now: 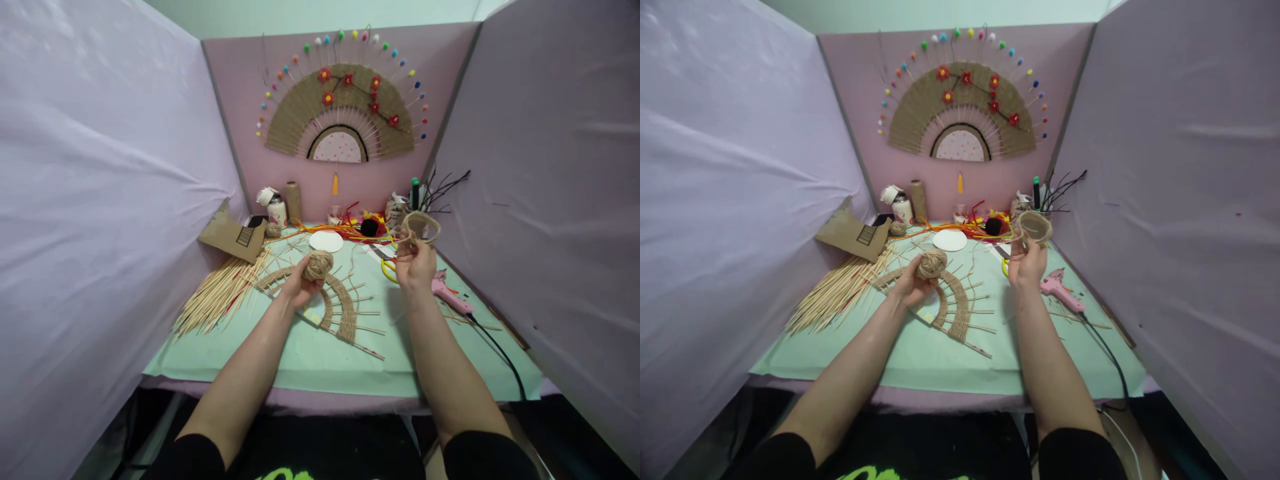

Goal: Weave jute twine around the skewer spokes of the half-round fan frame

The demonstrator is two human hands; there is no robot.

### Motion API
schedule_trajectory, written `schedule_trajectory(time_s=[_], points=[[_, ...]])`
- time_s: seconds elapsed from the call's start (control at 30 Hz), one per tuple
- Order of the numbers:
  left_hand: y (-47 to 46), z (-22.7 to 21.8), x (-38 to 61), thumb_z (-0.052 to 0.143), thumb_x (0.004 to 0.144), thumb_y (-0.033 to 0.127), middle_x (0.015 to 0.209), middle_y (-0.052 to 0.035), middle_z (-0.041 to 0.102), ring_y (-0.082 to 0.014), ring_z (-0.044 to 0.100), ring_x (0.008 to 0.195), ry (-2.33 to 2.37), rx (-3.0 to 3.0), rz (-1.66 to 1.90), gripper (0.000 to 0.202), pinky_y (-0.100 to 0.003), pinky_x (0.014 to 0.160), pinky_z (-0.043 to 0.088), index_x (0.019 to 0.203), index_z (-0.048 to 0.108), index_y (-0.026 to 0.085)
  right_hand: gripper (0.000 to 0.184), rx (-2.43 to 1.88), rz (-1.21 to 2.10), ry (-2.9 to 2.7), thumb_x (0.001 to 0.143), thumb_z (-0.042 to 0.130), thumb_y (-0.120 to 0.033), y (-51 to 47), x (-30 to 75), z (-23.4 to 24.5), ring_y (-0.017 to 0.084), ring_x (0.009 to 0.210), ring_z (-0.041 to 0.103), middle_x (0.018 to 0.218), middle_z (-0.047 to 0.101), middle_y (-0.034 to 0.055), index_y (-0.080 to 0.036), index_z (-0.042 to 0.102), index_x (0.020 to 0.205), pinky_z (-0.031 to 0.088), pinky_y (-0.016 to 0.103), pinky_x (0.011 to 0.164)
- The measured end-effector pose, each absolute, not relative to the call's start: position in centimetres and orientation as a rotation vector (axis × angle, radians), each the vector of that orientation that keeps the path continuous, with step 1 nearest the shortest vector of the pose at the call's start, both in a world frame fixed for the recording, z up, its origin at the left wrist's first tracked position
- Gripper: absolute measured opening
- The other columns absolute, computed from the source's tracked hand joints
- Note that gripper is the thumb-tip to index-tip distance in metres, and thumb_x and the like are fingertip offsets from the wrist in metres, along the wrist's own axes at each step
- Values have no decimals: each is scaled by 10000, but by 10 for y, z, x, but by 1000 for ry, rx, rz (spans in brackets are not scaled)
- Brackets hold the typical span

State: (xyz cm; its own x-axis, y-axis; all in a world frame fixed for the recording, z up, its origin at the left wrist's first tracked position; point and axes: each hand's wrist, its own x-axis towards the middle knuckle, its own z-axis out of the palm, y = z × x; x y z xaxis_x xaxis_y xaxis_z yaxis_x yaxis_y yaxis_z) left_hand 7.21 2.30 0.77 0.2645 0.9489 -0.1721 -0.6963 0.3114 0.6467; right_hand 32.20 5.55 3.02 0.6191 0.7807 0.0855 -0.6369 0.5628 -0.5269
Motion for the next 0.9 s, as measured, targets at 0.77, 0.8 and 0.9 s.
schedule_trajectory(time_s=[0.77,0.8,0.9], points=[[18,-7,85,796,549,270,1134,-79,534,-235,523,1052,1178,1621,1573,682,-375,927,386,1152,481,221,575,-996,544,-1943,730,603,-236,36,276,-3,221,1083,525,1271,512,88,-234,470,1290,431,369,903],[18,-8,86,794,550,265,1138,-77,529,-238,517,1064,1180,1638,1577,682,-379,931,382,1155,481,225,596,-977,566,-1965,731,607,-231,34,271,-3,218,1086,523,1234,547,81,-234,454,1307,418,371,916],[17,-8,87,784,562,264,1142,-76,523,-239,506,1079,1220,1687,1558,689,-384,942,375,1174,469,228,381,-1035,602,-1966,766,578,-236,30,266,-1,198,882,582,928,661,57,-201,593,1146,436,351,829]])
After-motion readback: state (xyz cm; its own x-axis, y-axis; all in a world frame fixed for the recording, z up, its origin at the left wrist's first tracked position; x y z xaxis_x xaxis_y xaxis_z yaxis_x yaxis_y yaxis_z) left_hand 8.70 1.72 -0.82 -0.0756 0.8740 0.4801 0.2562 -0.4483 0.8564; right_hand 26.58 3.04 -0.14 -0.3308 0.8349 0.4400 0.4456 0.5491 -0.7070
